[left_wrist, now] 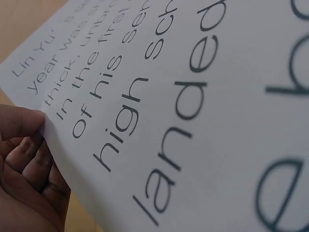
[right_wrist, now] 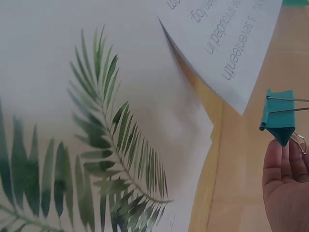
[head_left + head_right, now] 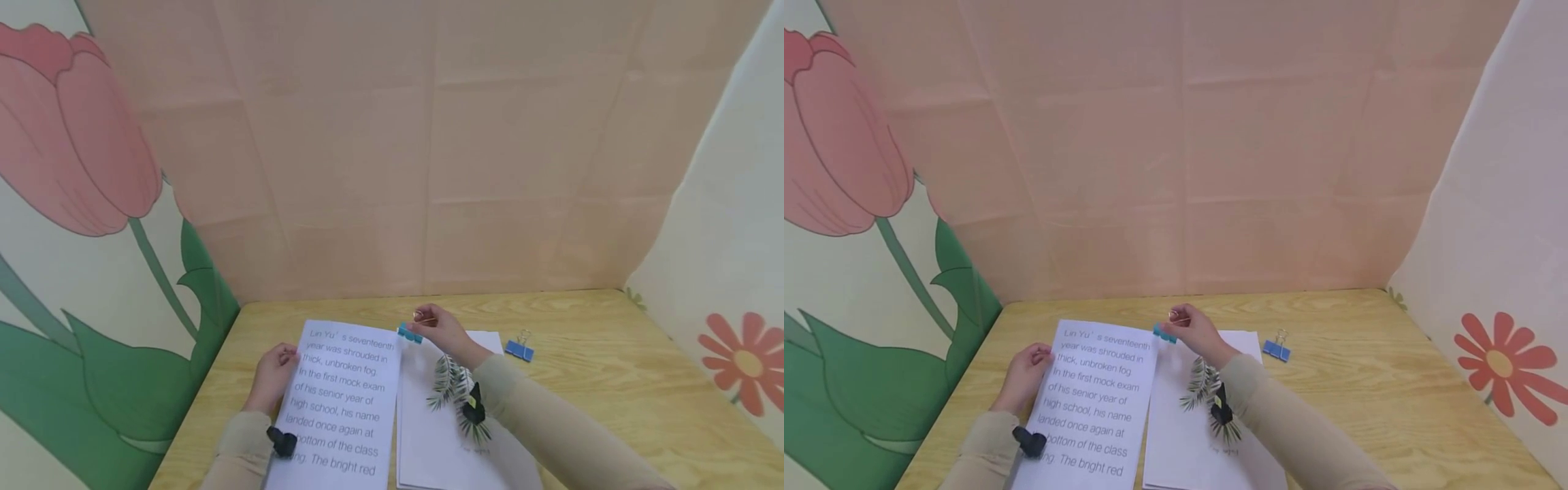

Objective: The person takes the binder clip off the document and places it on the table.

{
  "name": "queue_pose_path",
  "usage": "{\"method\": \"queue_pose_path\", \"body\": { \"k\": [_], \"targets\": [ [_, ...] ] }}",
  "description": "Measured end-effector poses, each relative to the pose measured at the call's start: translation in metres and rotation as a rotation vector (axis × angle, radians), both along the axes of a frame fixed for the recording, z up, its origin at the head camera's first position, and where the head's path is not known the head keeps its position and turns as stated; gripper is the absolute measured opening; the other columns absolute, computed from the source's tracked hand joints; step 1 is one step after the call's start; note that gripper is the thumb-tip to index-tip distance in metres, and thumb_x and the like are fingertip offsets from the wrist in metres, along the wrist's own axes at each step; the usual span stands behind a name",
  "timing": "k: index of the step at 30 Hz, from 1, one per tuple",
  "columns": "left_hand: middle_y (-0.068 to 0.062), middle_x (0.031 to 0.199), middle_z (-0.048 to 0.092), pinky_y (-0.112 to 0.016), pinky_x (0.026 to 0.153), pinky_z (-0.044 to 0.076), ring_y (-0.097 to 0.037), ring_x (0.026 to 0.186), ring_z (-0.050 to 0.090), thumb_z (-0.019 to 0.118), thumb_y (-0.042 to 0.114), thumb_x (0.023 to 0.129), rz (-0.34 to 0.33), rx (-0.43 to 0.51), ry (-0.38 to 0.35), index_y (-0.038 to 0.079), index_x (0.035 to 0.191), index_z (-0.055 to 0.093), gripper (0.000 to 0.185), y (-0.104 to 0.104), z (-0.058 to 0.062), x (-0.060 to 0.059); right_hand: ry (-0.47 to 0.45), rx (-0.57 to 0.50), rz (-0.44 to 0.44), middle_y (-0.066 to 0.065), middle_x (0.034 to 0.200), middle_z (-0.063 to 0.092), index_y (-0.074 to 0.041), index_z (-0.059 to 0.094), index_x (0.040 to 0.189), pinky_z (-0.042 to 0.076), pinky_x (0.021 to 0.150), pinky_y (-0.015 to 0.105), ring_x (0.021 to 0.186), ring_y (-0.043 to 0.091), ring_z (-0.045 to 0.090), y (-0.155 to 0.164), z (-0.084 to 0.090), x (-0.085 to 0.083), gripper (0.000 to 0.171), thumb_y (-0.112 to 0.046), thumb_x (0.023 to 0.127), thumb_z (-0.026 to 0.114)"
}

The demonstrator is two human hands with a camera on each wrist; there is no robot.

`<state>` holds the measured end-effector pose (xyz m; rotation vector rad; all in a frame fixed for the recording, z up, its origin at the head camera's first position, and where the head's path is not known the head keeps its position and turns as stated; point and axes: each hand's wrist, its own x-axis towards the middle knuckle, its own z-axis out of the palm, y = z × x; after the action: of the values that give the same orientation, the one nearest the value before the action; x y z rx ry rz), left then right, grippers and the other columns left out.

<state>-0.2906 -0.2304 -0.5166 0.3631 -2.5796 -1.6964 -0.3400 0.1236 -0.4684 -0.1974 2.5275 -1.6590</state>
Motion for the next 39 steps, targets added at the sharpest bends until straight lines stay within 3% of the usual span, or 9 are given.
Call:
{"method": "queue_pose_path", "body": {
  "k": [15,28,34,39],
  "targets": [
    [-0.012,0.109,0.071,-0.038,0.084,0.054,-0.023,0.093,0.066,0.05,0.014,0.108,0.007,-0.017,-0.013,0.005,0.118,0.064,0.019,0.002,-0.002,-0.003,-0.016,0.026,-0.03,0.014,0.129,0.061,0.0,0.053,0.14,0.048,0.104,0.049,0.12,0.031,0.059,0.035,-0.003,0.006,0.056,-0.03,0.098,0.074],
    [-0.014,0.112,0.07,-0.041,0.086,0.054,-0.024,0.095,0.066,0.049,0.014,0.109,-0.019,-0.041,-0.001,0.004,0.122,0.062,0.022,-0.008,-0.002,0.002,-0.006,0.089,-0.062,0.019,0.135,0.058,0.003,0.047,0.145,0.044,0.108,0.054,0.126,0.037,0.056,0.075,-0.006,0.009,0.064,-0.034,0.099,0.072],
    [-0.014,0.111,0.071,-0.043,0.087,0.053,-0.024,0.096,0.066,0.049,0.014,0.109,-0.019,-0.04,-0.012,0.003,0.122,0.062,0.022,-0.01,0.0,0.0,-0.044,0.122,-0.079,0.019,0.139,0.056,0.0,0.045,0.147,0.043,0.109,0.055,0.128,0.037,0.055,0.083,-0.007,0.013,0.069,-0.041,0.098,0.071],
    [-0.015,0.113,0.07,-0.044,0.088,0.053,-0.025,0.098,0.066,0.049,0.015,0.109,-0.006,-0.034,-0.033,0.004,0.123,0.062,0.022,-0.011,0.0,-0.003,-0.04,0.103,-0.091,0.022,0.141,0.055,0.002,0.044,0.148,0.042,0.109,0.056,0.129,0.039,0.054,0.084,-0.011,0.014,0.068,-0.036,0.099,0.07]
  ]
}}
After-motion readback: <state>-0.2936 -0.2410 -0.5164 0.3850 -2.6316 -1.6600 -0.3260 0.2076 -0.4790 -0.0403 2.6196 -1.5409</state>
